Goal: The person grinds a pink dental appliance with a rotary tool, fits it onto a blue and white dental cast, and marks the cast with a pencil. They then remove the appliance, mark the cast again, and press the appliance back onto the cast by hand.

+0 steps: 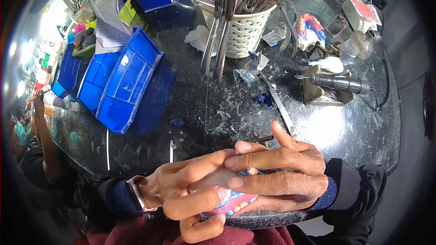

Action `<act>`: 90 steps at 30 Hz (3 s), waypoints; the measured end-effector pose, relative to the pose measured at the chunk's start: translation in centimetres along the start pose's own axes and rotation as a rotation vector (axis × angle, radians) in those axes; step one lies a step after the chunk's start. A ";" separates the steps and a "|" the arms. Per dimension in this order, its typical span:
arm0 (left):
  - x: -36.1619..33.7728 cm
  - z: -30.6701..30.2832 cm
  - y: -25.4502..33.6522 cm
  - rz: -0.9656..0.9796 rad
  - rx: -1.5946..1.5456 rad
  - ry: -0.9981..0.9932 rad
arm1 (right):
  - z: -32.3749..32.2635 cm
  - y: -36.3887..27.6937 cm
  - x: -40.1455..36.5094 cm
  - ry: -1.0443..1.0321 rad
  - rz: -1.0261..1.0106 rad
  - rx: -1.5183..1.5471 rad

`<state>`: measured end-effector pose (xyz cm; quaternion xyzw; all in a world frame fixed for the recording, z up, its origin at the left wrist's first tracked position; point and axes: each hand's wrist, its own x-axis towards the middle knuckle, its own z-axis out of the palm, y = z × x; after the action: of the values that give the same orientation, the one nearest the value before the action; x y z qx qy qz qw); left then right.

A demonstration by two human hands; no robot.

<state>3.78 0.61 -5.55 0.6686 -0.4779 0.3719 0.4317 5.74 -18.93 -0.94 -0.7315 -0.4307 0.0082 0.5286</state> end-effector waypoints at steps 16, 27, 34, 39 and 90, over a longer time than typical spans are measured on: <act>1.8 -1.9 -0.6 -0.975 -0.830 -0.277 | -0.7 0.4 0.2 0.101 0.312 0.338; 2.2 -2.3 0.0 -1.239 -1.448 -0.448 | -1.4 -0.5 0.6 -0.027 0.287 0.323; 2.1 -2.3 0.9 -1.144 -0.846 -0.226 | -1.2 0.0 0.4 0.066 0.242 0.212; 2.9 -3.1 -0.1 -0.813 0.055 -0.233 | -0.2 -0.3 0.1 0.317 0.351 0.345; 3.3 -4.5 0.5 -0.393 0.472 -0.548 | -0.4 0.5 0.7 0.033 0.151 0.151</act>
<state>3.81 3.70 -0.90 0.9020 -0.3399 0.1901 0.1860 6.65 -18.87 -0.84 -0.7201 -0.3637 0.0684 0.5869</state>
